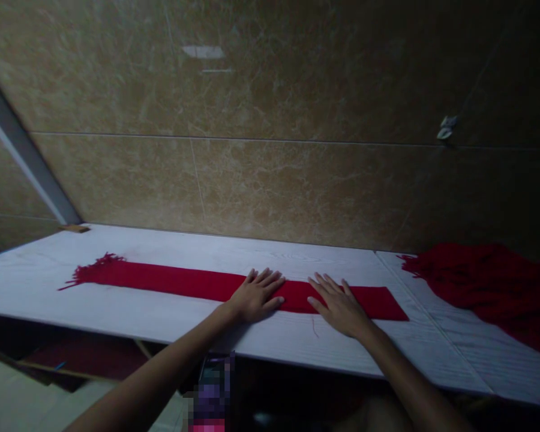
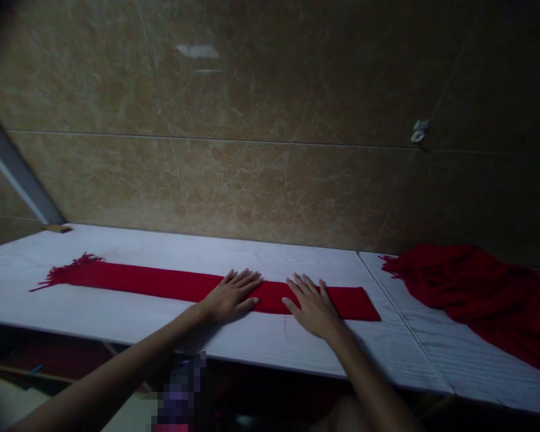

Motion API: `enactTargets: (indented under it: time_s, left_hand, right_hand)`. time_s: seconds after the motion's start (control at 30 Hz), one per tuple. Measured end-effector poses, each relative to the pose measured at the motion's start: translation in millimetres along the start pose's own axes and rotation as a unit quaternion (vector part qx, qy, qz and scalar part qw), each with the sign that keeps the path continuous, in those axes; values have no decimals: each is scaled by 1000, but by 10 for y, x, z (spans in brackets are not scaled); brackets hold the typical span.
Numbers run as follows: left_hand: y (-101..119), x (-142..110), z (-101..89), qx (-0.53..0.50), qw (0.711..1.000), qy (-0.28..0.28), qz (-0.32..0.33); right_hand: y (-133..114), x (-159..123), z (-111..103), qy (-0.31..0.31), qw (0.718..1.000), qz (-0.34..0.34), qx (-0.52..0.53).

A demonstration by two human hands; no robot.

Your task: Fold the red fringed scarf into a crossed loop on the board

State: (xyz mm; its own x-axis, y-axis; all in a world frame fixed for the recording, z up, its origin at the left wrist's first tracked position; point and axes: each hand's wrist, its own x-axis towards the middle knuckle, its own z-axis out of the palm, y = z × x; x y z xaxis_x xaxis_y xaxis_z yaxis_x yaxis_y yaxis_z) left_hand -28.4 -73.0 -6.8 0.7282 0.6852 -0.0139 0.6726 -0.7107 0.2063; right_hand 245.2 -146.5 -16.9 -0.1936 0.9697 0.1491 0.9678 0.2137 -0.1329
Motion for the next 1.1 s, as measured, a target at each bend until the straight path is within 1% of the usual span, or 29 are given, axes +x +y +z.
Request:
enactTargets:
  time_s: [0.07,0.17,0.3,0.37,0.4,0.47,0.53,0.63,0.7,0.8,0.93,1.03,1.1]
  left_hand:
    - [-2,-12,81,2,1000,5,-4]
    - [-22,-18,104,2,1000,2,-3]
    - [-11,-4,20,0,1000,-15,1]
    - [-62,-30,-67,4,1000,-28,-4]
    - [-123,-62,-119,5,1000,-28,-12]
    - [-329,-170,-226,11,999,-12,-41]
    - [-629,-332,-310,23,995,10,-98]
    - [-1121,-615,-355,42,979,5,-199]
    - [-1382,-777,-343,47,966,-4,-254]
    - [-1613,-924,-318,57,962,1,-266]
    - [-1791,-1002,-342,74,960,-4,-269]
    - [-1984,-1102,-396,95,948,-12,-302]
    - [-2168,-1225,-431,117,936,-12,-333]
  right_hand:
    - [-17,-23,78,2,1000,3,0]
    - [18,-18,135,-5,1000,8,1]
    - [93,35,140,-21,1000,8,21]
    - [209,28,101,-11,1000,15,23]
    - [302,8,73,-3,1000,24,16]
    - [550,-68,18,18,999,47,-5]
    - [841,-183,0,31,996,80,-27]
    - [1212,-365,76,19,990,135,-41]
    - [1355,-448,164,22,989,142,-39]
    - [1434,-491,265,40,990,134,-35]
    - [1470,-483,314,54,990,128,-35]
    - [1519,-488,340,52,990,128,-39]
    - [1548,-500,357,55,990,126,-41]
